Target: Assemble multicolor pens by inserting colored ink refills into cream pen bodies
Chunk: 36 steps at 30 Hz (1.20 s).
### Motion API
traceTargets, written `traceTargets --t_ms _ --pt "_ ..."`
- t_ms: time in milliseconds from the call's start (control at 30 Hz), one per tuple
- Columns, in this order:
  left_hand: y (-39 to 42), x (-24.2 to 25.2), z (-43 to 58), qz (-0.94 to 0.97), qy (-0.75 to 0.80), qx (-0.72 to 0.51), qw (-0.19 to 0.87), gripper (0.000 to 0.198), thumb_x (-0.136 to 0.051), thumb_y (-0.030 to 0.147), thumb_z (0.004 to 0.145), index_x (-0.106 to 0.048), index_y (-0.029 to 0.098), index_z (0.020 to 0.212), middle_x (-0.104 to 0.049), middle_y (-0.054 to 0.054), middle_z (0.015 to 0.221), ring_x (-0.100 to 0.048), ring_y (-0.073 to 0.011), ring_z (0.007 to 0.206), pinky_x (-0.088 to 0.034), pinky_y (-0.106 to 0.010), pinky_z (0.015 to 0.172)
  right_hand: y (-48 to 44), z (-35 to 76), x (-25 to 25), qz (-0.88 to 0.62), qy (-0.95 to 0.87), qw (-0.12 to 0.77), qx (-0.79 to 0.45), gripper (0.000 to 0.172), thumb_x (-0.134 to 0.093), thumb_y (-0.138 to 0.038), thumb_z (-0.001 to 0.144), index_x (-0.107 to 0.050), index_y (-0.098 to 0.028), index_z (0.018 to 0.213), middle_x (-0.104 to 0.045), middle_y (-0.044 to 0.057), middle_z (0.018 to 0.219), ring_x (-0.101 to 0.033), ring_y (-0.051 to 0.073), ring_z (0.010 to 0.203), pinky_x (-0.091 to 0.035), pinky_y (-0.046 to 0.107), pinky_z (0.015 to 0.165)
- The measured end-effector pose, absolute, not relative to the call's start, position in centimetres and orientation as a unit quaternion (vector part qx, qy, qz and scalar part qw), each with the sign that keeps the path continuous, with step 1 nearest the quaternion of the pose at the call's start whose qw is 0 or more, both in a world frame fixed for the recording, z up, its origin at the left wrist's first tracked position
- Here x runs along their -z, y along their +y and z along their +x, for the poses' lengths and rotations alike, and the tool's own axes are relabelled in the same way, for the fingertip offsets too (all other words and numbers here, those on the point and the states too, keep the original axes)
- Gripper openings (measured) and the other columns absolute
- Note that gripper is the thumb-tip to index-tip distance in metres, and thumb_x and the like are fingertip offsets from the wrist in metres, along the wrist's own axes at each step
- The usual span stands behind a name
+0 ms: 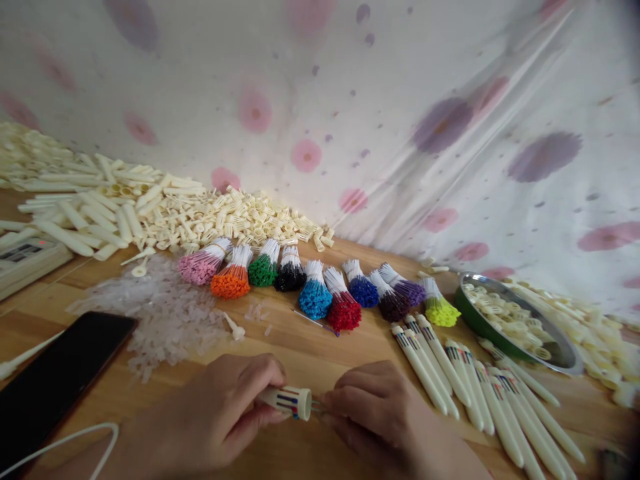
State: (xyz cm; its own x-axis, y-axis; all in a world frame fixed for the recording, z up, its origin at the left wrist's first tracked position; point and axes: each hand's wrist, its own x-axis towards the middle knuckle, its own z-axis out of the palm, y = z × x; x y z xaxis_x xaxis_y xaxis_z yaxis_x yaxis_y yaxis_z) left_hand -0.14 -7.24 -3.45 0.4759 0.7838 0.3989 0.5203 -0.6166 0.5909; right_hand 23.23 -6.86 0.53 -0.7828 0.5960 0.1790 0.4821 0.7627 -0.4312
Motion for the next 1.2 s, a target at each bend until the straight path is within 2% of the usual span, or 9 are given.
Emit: traceTargets --t_ms 100,233,400,467,567,700,833,967,1200 --pt "-6.9 4.0 -0.2 0.860 0.368 -0.296 0.194 0.016 -0.052 0.015 0.079 -0.052 0.025 0.092 -0.068 0.001 0.078 -0.065 -0.0149 0.065 -0.050 -0.023 0.059 -6.6 23.7 -0.6 -0.307 -0.922 0.163 -0.172 0.018 -0.044 -0.021 0.093 -0.060 -0.017 0.086 -0.061 0.003 0.067 -0.054 0.013 0.059 -0.033 0.025 0.054" --pt "-6.5 5.1 -0.2 0.852 0.390 -0.315 0.153 0.016 -0.049 0.013 0.081 -0.045 0.025 0.090 -0.067 0.001 0.081 -0.067 -0.0165 0.071 -0.051 -0.025 0.061 -5.7 24.7 -0.1 -0.384 -0.897 0.134 -0.172 0.015 -0.047 -0.026 0.091 -0.057 -0.018 0.085 -0.061 0.002 0.070 -0.055 0.013 0.061 -0.035 0.023 0.055" --pt "-6.3 5.8 -0.2 0.827 0.440 -0.324 0.131 0.013 -0.051 0.020 0.083 -0.044 0.025 0.091 -0.067 0.001 0.080 -0.068 -0.0165 0.069 -0.052 -0.026 0.059 -3.7 24.3 2.6 -0.521 -0.843 -0.045 -0.130 0.011 -0.053 -0.022 0.087 -0.059 -0.018 0.078 -0.067 0.003 0.077 -0.062 0.015 0.067 -0.037 0.023 0.057" --pt "-6.2 5.8 -0.3 0.813 0.466 -0.324 0.130 0.010 -0.052 0.023 0.083 -0.044 0.025 0.090 -0.067 0.002 0.078 -0.068 -0.0161 0.067 -0.052 -0.025 0.059 -3.3 23.8 3.8 -0.543 -0.830 -0.070 -0.106 0.009 -0.056 -0.023 0.084 -0.060 -0.017 0.079 -0.069 0.006 0.079 -0.064 0.019 0.068 -0.037 0.025 0.056" --pt "-6.1 5.8 -0.4 0.797 0.487 -0.329 0.137 0.008 -0.052 0.026 0.083 -0.045 0.026 0.086 -0.067 0.004 0.073 -0.067 -0.0147 0.062 -0.051 -0.024 0.056 -3.2 23.4 4.6 -0.562 -0.820 -0.059 -0.087 0.013 -0.057 -0.028 0.084 -0.061 -0.016 0.081 -0.070 0.009 0.081 -0.064 0.022 0.070 -0.035 0.026 0.055" --pt "-5.8 6.2 -0.7 0.784 0.495 -0.335 0.169 0.005 -0.051 0.028 0.084 -0.047 0.026 0.085 -0.067 0.004 0.072 -0.067 -0.0136 0.060 -0.050 -0.020 0.050 -3.2 23.8 4.0 -0.588 -0.806 -0.018 -0.072 0.019 -0.061 -0.037 0.082 -0.059 -0.018 0.075 -0.070 0.006 0.077 -0.063 0.019 0.066 -0.033 0.024 0.053" --pt "-5.6 6.9 -1.0 0.763 0.510 -0.347 0.192 0.008 -0.052 0.034 0.084 -0.050 0.026 0.085 -0.069 0.003 0.074 -0.069 -0.0154 0.064 -0.052 -0.019 0.051 -2.2 25.9 2.8 -0.651 -0.754 0.075 -0.033 0.025 -0.043 -0.034 0.092 -0.056 -0.020 0.076 -0.068 0.004 0.076 -0.062 0.016 0.064 -0.034 0.023 0.055" --pt "-5.4 7.1 -1.3 0.756 0.511 -0.362 0.191 0.008 -0.054 0.034 0.081 -0.052 0.027 0.085 -0.071 0.004 0.075 -0.071 -0.0161 0.065 -0.054 -0.019 0.052 -0.2 30.3 2.3 -0.737 -0.663 0.132 0.017 0.025 -0.034 -0.031 0.093 -0.054 -0.020 0.084 -0.066 0.004 0.069 -0.062 0.019 0.062 -0.035 0.025 0.052" --pt "-5.0 7.9 -1.5 0.745 0.509 -0.373 0.213 0.008 -0.057 0.033 0.078 -0.054 0.029 0.085 -0.074 0.005 0.077 -0.072 -0.0155 0.066 -0.056 -0.016 0.052 1.3 33.3 3.8 -0.789 -0.601 0.124 0.040 0.027 -0.040 -0.043 0.090 -0.053 -0.021 0.082 -0.065 0.001 0.067 -0.063 0.020 0.064 -0.033 0.024 0.050"
